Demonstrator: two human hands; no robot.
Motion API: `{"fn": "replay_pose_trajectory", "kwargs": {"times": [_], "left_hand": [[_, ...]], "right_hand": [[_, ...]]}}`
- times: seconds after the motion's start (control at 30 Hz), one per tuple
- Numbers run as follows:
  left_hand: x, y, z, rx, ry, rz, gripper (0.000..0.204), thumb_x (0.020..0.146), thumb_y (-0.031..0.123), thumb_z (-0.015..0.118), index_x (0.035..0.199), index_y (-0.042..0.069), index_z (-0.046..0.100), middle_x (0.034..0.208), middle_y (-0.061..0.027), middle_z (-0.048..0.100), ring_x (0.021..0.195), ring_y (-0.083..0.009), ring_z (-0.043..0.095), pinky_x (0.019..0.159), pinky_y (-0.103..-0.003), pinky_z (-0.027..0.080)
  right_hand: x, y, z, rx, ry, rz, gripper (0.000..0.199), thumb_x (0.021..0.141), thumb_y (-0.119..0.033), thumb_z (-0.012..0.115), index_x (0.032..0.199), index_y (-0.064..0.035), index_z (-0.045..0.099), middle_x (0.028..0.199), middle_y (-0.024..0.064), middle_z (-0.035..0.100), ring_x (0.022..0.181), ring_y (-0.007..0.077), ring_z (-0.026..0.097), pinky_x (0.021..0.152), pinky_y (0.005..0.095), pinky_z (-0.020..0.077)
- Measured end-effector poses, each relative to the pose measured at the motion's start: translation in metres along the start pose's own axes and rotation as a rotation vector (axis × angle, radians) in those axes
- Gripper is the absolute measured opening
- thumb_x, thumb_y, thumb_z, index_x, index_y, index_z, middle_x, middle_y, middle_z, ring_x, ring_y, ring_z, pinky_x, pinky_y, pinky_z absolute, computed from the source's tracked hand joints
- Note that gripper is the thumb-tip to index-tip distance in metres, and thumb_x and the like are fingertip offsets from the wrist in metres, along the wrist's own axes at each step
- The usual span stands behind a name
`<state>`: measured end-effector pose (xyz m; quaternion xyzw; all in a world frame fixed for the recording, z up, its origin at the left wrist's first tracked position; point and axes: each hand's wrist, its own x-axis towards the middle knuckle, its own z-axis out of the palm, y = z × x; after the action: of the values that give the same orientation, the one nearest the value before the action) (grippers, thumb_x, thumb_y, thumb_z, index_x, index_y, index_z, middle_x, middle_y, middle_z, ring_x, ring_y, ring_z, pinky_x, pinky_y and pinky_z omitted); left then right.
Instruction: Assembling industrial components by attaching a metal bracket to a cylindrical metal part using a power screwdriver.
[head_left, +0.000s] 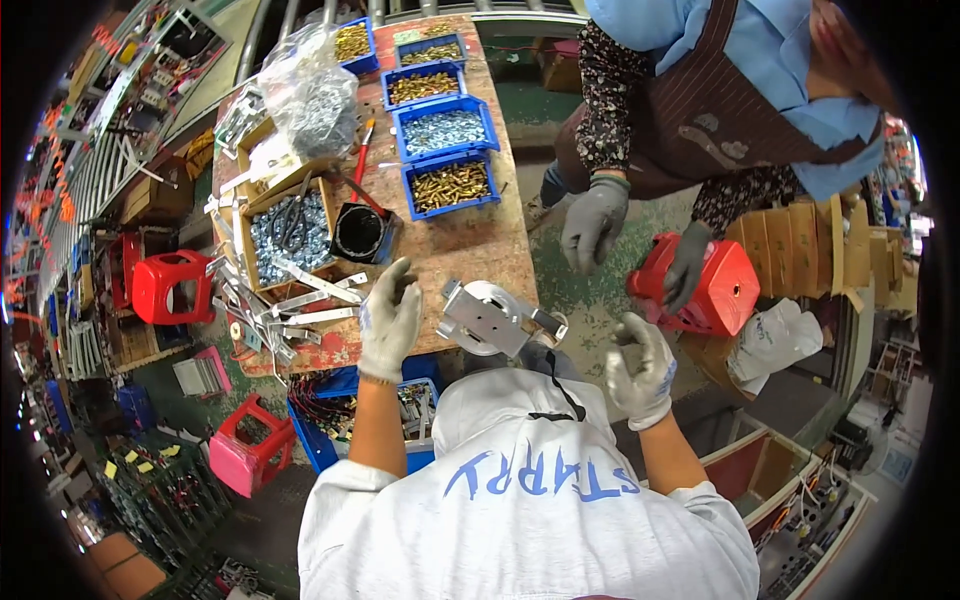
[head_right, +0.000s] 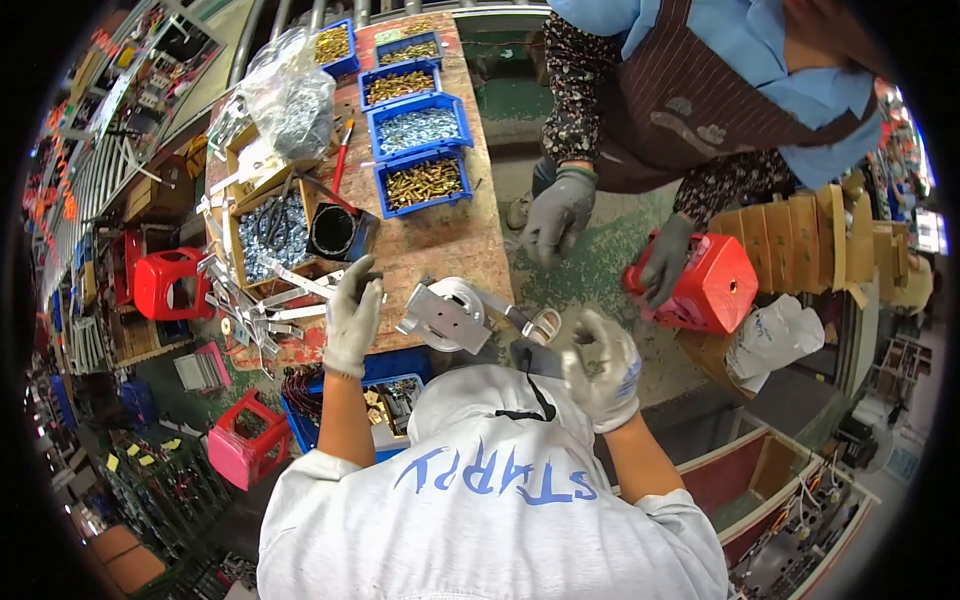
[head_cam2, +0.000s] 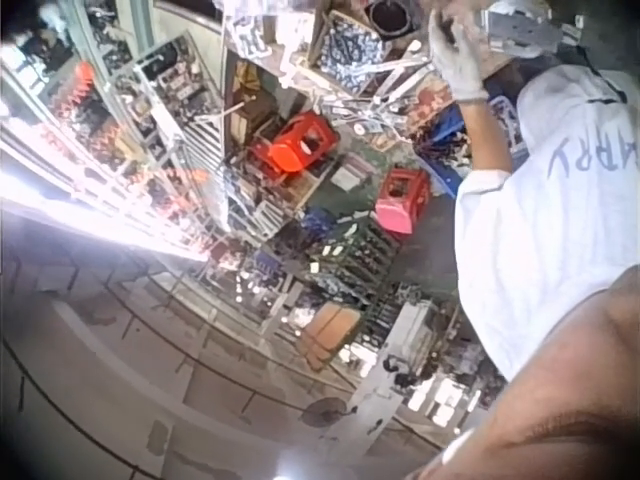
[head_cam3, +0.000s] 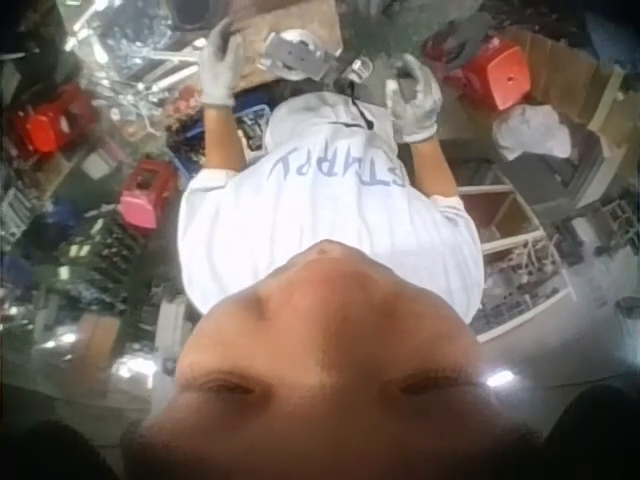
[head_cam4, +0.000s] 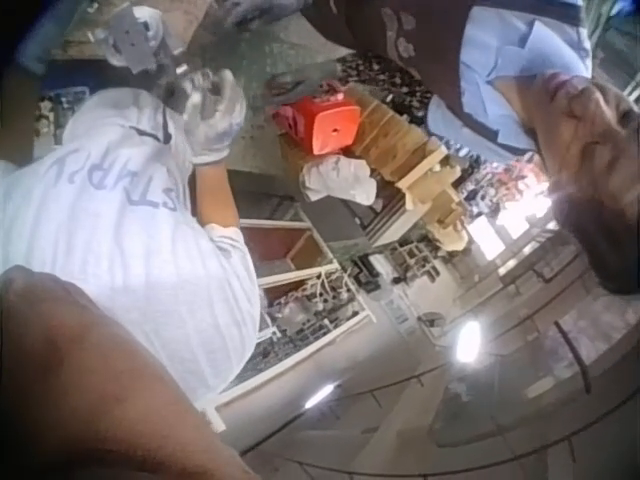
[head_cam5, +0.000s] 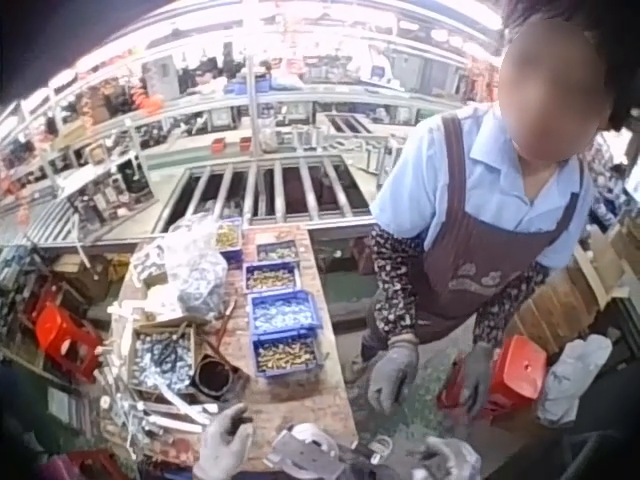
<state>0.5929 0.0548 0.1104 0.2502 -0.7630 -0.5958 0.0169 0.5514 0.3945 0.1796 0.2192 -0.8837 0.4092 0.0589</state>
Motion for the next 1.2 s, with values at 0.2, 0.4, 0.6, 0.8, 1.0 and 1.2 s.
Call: {"fn": "replay_pose_trajectory", "kwargs": {"times": [0.2,0.4,0.6,0.8,1.0,1.2], "left_hand": [[-0.033,0.053,0.021,0.084,0.170,0.201,0.032,0.087,0.004,0.060,0.119,0.000,0.057,0.105,-0.0156,0.065,0.090,-0.0214,0.066,0.081,-0.033,0.053],[0.048,0.059,0.026,0.621,0.169,0.593,0.025,0.086,0.011,0.060,0.110,0.005,0.061,0.095,-0.0174,0.067,0.085,-0.0322,0.065,0.076,-0.040,0.052],[0.120,0.087,0.065,0.771,-0.300,0.431,0.038,0.088,0.018,0.060,0.123,0.005,0.057,0.121,-0.0208,0.060,0.112,-0.0371,0.057,0.096,-0.043,0.046],[0.009,0.194,0.102,0.285,-0.508,0.465,0.040,0.088,0.000,0.054,0.128,-0.007,0.050,0.121,-0.0191,0.060,0.112,-0.0262,0.058,0.097,-0.037,0.045],[-0.072,0.230,0.220,-0.091,-0.668,0.506,0.042,0.086,0.000,0.058,0.127,-0.009,0.051,0.115,-0.0162,0.063,0.105,-0.0221,0.061,0.093,-0.034,0.048],[-0.123,0.233,0.417,-0.134,-0.811,0.156,0.042,0.086,-0.003,0.061,0.127,-0.007,0.051,0.117,-0.0121,0.061,0.101,-0.0166,0.060,0.087,-0.028,0.048]], "right_hand": [[-0.092,0.108,-0.004,-0.065,0.118,0.693,0.039,0.082,-0.015,0.063,0.118,-0.0002,0.057,0.093,0.0140,0.065,0.080,0.0285,0.065,0.077,0.0379,0.0520],[-0.215,0.201,-0.017,-0.345,-0.316,1.045,0.038,0.084,-0.024,0.062,0.115,-0.0020,0.060,0.103,0.0224,0.066,0.100,0.0364,0.063,0.086,0.0418,0.0494],[-0.297,0.224,-0.039,-0.342,-0.360,1.509,0.040,0.083,-0.037,0.059,0.104,-0.0043,0.066,0.110,0.0212,0.065,0.105,0.0370,0.061,0.090,0.0435,0.0483],[-0.324,0.235,-0.053,-0.233,0.001,1.518,0.043,0.085,-0.041,0.056,0.101,-0.0020,0.065,0.104,0.0225,0.066,0.102,0.0381,0.062,0.086,0.0442,0.0490],[-0.367,0.289,-0.091,-0.165,0.053,1.649,0.050,0.084,-0.041,0.055,0.119,-0.0060,0.059,0.118,0.0217,0.061,0.112,0.0381,0.057,0.095,0.0435,0.0461],[-0.416,0.386,-0.190,-0.105,0.000,1.653,0.051,0.085,-0.041,0.054,0.120,-0.0052,0.059,0.120,0.0229,0.060,0.114,0.0386,0.057,0.096,0.0440,0.0458]]}}
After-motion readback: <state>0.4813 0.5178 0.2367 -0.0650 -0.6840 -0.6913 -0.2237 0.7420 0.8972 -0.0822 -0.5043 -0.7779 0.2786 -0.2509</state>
